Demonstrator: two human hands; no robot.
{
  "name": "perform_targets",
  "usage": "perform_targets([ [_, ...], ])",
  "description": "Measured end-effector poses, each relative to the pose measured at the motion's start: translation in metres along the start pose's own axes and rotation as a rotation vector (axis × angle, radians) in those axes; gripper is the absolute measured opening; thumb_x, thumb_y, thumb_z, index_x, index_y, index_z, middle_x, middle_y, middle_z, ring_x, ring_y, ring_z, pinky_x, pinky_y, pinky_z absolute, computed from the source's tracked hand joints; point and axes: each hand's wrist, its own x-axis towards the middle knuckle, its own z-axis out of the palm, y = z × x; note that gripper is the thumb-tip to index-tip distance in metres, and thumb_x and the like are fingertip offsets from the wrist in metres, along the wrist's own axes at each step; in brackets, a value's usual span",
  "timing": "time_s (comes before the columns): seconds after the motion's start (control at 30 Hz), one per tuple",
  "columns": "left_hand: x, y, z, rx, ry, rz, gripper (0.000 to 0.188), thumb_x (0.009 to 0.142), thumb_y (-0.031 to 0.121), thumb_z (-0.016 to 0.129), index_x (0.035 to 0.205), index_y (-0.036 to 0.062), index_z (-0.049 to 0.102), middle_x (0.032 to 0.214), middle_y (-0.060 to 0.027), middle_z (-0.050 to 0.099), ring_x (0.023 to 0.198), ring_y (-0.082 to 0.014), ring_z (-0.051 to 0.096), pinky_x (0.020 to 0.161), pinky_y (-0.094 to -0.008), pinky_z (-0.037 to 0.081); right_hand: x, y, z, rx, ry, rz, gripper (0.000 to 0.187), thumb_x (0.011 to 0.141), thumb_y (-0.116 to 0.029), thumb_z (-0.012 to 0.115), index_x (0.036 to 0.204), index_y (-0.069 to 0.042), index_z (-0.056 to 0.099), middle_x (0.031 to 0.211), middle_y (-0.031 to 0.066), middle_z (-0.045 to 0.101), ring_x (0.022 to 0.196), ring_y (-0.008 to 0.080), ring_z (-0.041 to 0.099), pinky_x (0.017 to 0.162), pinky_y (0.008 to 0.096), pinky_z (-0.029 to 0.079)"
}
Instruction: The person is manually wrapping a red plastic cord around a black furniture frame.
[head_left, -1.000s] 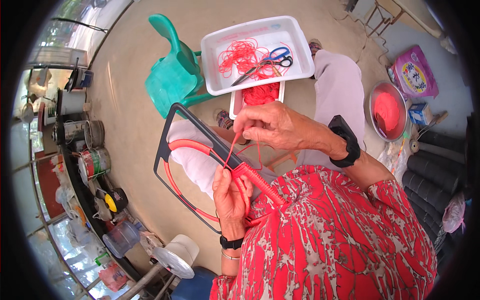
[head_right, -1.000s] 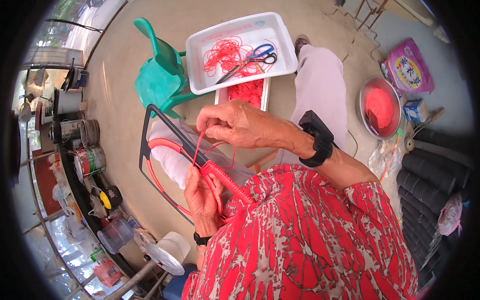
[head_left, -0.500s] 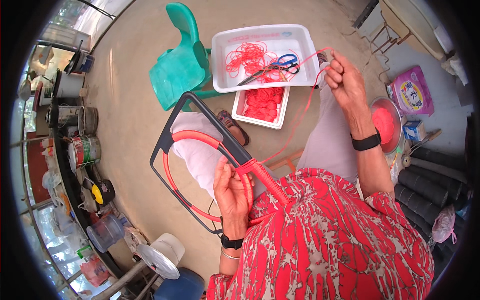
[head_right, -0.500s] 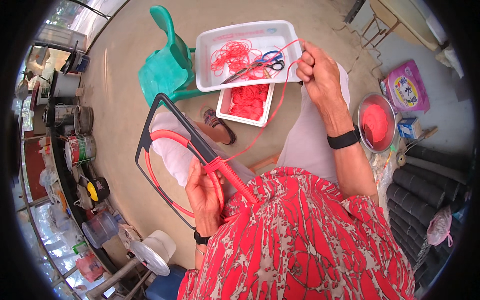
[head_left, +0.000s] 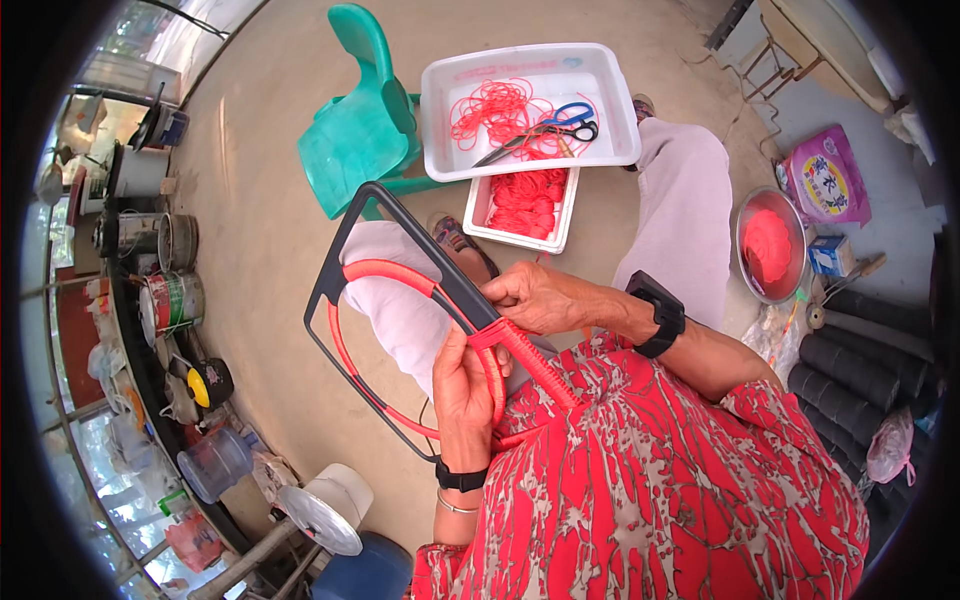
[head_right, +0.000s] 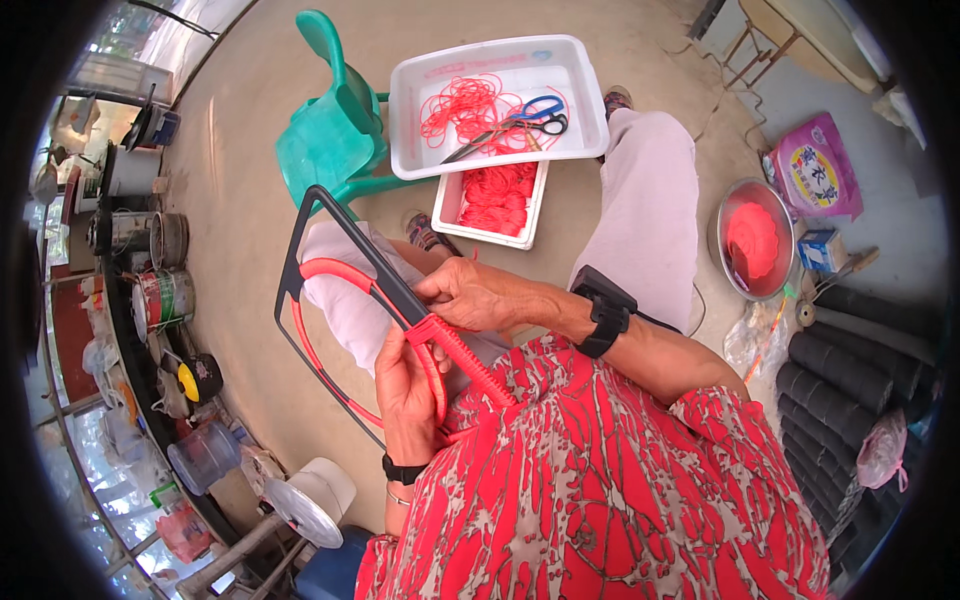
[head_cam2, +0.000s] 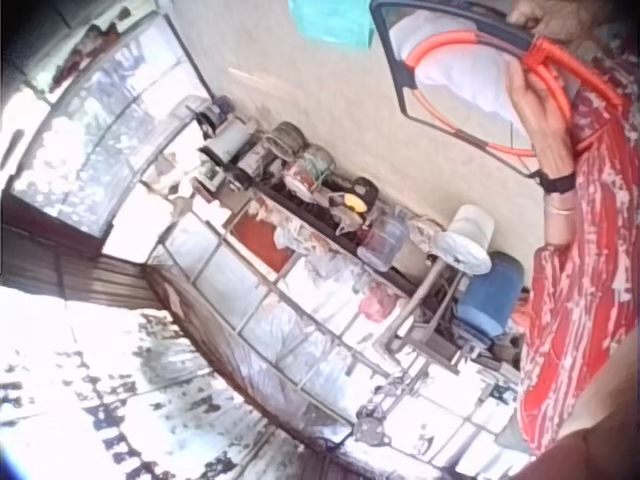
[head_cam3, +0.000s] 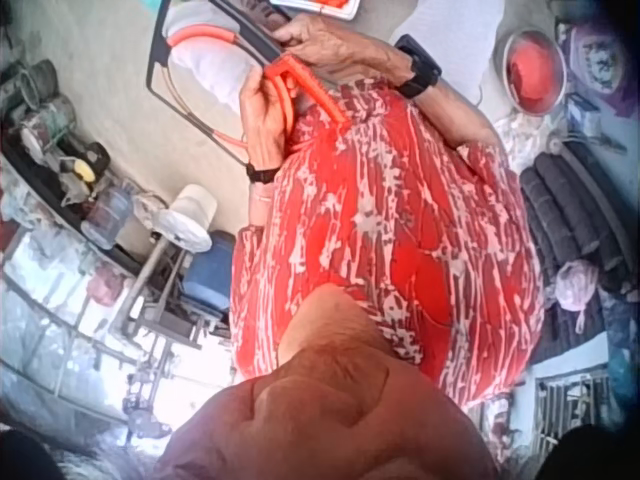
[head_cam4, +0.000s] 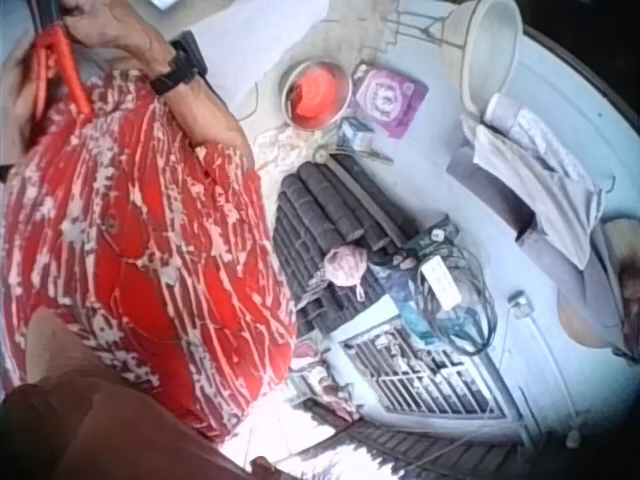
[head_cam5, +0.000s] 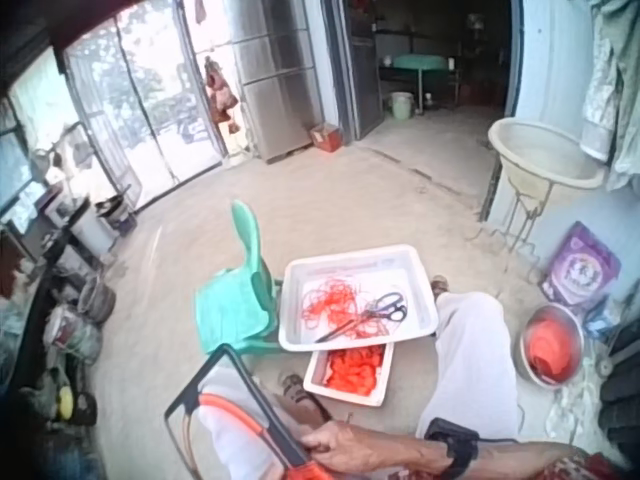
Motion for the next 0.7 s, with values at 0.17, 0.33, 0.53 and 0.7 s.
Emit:
perform_targets([
  [0.17, 0.000, -0.002, 0.005, -0.056, 0.144, 0.125, 0.023, 0.098, 0.022, 0.050, 0.104, 0.0003, 0.056, 0.087, -0.0117, 0.064, 0.065, -0.0215, 0.061, 0.055, -0.0323, 0.049, -0.012, -0.009, -0.021, 0.251, -0.050, 0.328, 0.018, 0.087, -0.017, 0.061, 0.093, -0.001, 0.067, 0.067, 0.0046, 0.063, 0.058, 0.0044, 0.054, 0.053, 0.0235, 0.043],
  [0.33, -0.005, -0.012, 0.008, 0.021, 0.212, 0.500, 0.024, 0.098, 0.023, 0.049, 0.102, -0.0001, 0.056, 0.085, -0.0089, 0.062, 0.072, -0.0176, 0.060, 0.067, -0.0298, 0.052, -0.040, 0.001, -0.079, -0.220, -0.044, 0.395, 0.028, 0.089, -0.027, 0.059, 0.094, 0.000, 0.066, 0.059, 0.0012, 0.058, 0.049, 0.0079, 0.051, 0.047, 0.0231, 0.040],
  [0.53, -0.014, -0.019, 0.017, 0.385, 0.246, 0.723, 0.027, 0.097, 0.025, 0.054, 0.095, -0.0009, 0.060, 0.085, -0.0053, 0.060, 0.078, -0.0108, 0.058, 0.071, -0.0258, 0.048, -0.039, -0.051, -0.070, 0.788, -0.472, 0.385, 0.028, 0.091, -0.028, 0.058, 0.097, -0.002, 0.066, 0.061, 0.0041, 0.060, 0.049, 0.0074, 0.054, 0.039, 0.0194, 0.034],
  [0.7, -0.012, -0.022, 0.024, 0.726, 0.340, 0.831, 0.026, 0.095, 0.021, 0.055, 0.090, -0.0022, 0.065, 0.086, -0.0033, 0.058, 0.082, -0.0110, 0.054, 0.074, -0.0255, 0.043, -0.027, -0.053, -0.006, 0.862, -0.378, 0.186, 0.030, 0.093, -0.013, 0.051, 0.118, 0.003, 0.058, 0.058, 0.0081, 0.059, 0.038, 0.0079, 0.049, 0.032, 0.0195, 0.031],
])
